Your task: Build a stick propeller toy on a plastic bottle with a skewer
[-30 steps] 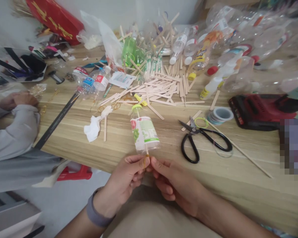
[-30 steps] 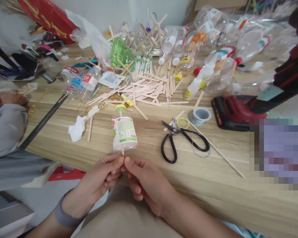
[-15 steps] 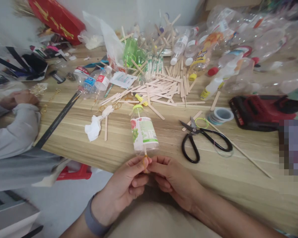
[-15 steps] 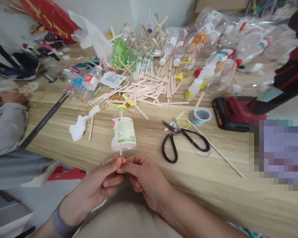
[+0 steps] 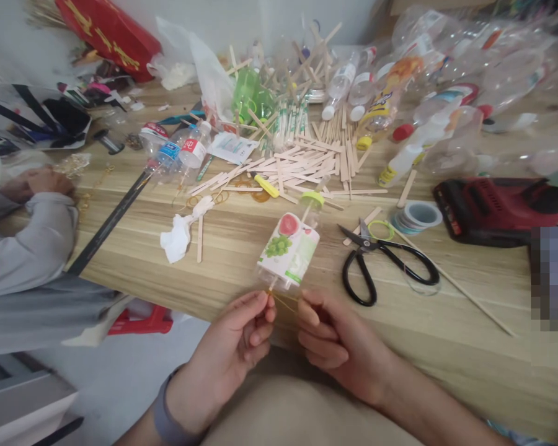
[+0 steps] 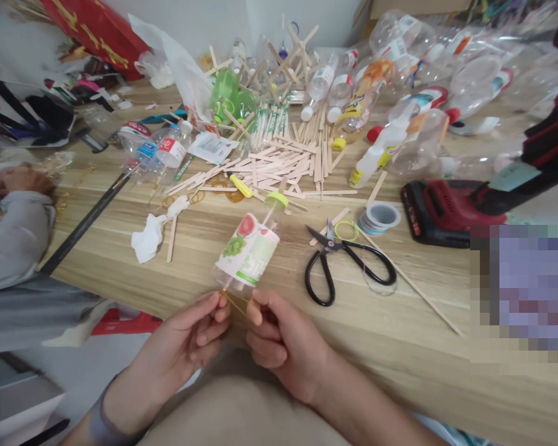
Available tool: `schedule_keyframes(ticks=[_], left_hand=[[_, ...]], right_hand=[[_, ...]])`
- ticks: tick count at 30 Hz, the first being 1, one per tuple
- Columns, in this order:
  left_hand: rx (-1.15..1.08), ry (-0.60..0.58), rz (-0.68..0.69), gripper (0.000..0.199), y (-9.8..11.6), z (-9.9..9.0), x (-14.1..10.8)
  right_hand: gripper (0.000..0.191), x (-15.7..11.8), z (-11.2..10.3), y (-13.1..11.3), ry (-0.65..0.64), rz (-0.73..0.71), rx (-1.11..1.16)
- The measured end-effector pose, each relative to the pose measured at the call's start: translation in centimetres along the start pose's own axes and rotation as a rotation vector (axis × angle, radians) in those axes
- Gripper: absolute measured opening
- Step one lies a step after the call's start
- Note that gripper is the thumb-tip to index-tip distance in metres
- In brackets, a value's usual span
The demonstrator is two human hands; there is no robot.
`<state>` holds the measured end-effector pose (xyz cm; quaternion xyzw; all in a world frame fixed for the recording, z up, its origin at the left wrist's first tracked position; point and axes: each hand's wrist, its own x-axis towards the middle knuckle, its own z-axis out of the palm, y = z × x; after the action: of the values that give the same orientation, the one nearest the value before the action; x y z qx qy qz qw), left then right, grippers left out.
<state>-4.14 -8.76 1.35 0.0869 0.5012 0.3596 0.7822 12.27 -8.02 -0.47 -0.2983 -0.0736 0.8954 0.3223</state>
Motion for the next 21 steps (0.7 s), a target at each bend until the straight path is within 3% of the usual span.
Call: schedule_keyframes(ticks=[4, 8, 12, 15, 21], left_hand=[[-0.062, 0.020, -0.061, 0.031, 0.1, 0.4, -0.6], [-0.070, 0.009, -0.071, 0.030, -0.2, 0.7, -1.0], [-0.013, -0.004, -0.035, 0.030, -0.3, 0.8, -1.2], [0.090, 0.023, 0.015, 0.028, -0.4, 0.8, -1.2], [0.268, 0.053, 0.066, 0.033, -0.8, 0.6, -0.8]], right_hand=[[0.038, -0.7, -0.1, -0.2, 0.137, 0.081, -0.496], [0.041, -1.0, -0.2, -0.4, 0.094, 0.227, -0.734], [0.043, -0.8, 0.0, -0.7, 0.108, 0.160, -0.797], [0.049, -0.5, 0.0, -0.6, 0.192, 0.050, -0.752], [0.051, -0.2, 0.1, 0.0, 0.217, -0.096, -0.657]])
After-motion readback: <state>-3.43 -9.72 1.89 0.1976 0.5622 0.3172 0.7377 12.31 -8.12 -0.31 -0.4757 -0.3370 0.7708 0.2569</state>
